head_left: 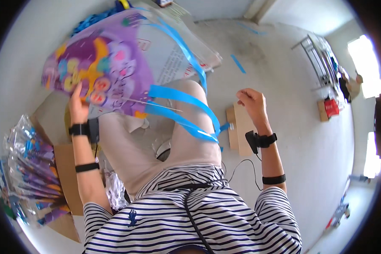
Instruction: Assemble decorative plastic flower sleeves by folding and applying adhesive tape.
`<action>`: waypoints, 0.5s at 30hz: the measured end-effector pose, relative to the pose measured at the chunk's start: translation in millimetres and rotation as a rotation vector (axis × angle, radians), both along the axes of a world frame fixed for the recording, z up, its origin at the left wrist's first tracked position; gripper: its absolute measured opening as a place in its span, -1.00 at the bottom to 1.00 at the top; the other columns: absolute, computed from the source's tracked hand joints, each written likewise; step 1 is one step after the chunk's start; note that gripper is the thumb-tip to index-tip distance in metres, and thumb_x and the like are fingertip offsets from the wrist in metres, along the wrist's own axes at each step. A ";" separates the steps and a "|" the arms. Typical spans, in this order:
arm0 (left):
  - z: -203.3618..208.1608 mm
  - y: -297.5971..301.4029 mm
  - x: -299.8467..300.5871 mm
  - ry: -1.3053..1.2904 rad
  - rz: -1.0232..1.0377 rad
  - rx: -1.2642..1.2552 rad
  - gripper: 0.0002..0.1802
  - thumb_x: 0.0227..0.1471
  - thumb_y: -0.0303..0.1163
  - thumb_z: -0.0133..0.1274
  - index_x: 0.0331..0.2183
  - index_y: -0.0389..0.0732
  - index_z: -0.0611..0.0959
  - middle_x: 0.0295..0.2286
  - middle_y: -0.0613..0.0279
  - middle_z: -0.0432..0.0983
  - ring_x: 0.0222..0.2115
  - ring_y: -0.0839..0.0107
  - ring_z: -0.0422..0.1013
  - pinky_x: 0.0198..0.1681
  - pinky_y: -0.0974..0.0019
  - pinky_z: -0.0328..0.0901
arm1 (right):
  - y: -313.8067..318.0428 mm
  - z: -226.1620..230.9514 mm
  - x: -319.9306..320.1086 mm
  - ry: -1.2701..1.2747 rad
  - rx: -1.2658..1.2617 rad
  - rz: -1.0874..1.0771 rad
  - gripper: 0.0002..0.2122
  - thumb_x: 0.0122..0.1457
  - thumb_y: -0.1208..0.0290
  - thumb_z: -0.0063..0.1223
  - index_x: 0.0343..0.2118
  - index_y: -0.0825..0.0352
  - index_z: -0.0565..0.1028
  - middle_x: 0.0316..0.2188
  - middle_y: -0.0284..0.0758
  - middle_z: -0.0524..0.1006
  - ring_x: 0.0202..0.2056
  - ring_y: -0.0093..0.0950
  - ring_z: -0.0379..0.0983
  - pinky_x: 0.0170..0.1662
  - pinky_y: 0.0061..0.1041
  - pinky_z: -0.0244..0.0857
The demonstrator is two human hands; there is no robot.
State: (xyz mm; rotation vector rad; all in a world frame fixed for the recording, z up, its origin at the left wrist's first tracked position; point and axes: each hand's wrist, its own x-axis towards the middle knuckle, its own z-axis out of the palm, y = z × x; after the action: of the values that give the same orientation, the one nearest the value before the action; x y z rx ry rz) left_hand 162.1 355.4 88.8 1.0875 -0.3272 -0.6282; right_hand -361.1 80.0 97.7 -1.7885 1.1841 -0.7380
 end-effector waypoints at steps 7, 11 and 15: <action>-84.6 62.8 -12.2 0.384 0.137 0.211 -0.63 0.15 -0.30 0.22 -0.02 -0.18 0.58 -0.15 0.26 0.58 -0.17 0.34 0.47 -0.11 0.27 0.44 | 10.0 -45.8 -103.3 -0.039 0.217 -0.355 -0.79 0.14 0.37 0.18 -0.45 0.45 0.62 -0.62 -0.41 0.53 -0.55 -0.62 0.52 -0.44 -0.63 0.33; -82.0 45.1 -40.8 0.493 0.127 0.231 -0.58 0.13 -0.26 0.25 0.00 -0.15 0.55 -0.11 0.24 0.57 -0.11 0.35 0.44 -0.03 0.24 0.35 | 29.4 -64.9 -105.2 -0.050 0.351 -0.356 -0.80 0.15 0.37 0.19 -0.44 0.44 0.62 -0.62 -0.42 0.52 -0.54 -0.62 0.52 -0.46 -0.63 0.32; -68.9 22.0 -72.8 0.497 0.075 0.194 -0.54 0.14 -0.26 0.25 0.02 -0.18 0.53 -0.09 0.21 0.54 -0.07 0.31 0.40 0.03 0.19 0.31 | 40.1 -72.9 -71.1 -0.012 0.385 -0.219 -0.79 0.18 0.34 0.19 -0.38 0.43 0.62 -0.56 -0.39 0.55 -0.50 -0.60 0.53 -0.40 -0.62 0.36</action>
State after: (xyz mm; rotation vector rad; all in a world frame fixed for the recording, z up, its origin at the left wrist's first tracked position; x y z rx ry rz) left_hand 89.2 377.4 20.0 1.0818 0.2073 -0.8492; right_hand -432.3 120.1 24.8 -1.3507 1.4213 -0.5932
